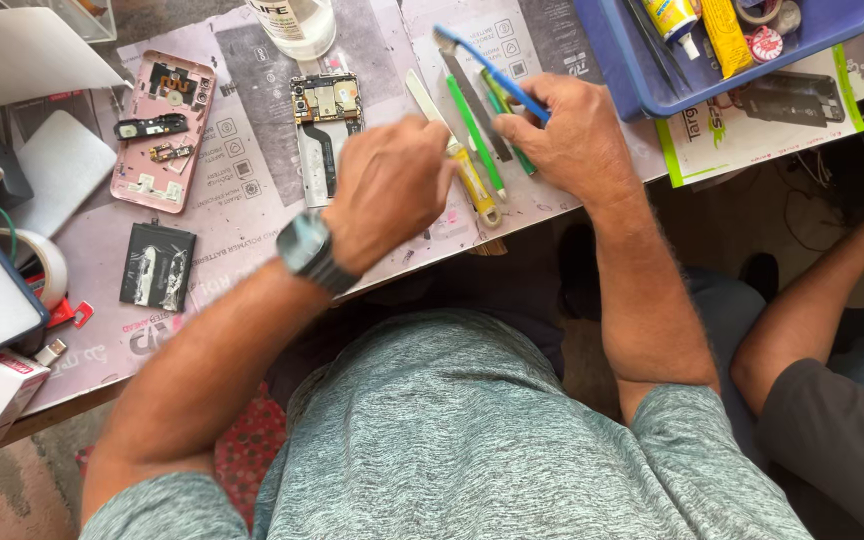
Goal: The person removes a protective film from a smartphone battery and places it into the phone's chassis. They then clean the internal components of the phone using a brush and a liquid solution from a pump bottle.
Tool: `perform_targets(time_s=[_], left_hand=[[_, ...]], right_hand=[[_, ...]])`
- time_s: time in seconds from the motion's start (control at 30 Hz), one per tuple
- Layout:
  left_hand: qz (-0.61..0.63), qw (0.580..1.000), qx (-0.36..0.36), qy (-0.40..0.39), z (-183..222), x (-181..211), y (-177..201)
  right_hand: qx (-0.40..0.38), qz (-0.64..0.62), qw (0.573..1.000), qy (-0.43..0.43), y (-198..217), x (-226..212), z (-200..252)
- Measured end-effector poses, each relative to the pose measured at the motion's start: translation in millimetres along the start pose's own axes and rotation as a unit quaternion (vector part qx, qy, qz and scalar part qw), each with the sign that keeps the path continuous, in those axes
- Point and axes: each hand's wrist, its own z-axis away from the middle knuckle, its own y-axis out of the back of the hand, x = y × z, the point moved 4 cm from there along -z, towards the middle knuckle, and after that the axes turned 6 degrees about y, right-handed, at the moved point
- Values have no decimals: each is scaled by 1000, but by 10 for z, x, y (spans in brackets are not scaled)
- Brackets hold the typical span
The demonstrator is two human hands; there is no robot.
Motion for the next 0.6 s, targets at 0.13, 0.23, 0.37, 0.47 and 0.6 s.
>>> perform_targets(time_s=[0.13,0.23,0.37,0.47,0.6], left_hand=[[-6,995,-64,77,137,70,-45],[11,996,-39,77,97,114,-90],[42,998,17,46,47,89,-165],[51,998,27,36,8,78,-242],[52,998,30,30,-69,113,-266]], right_hand=[[5,17,999,46,-48,-61,-64],[-11,62,998,27,-88,-100,-129],[-35,69,997,0,-52,-98,-95],[-33,50,998,-29,-19,-61,-72],[-9,61,997,-49,-8,-33,-82]])
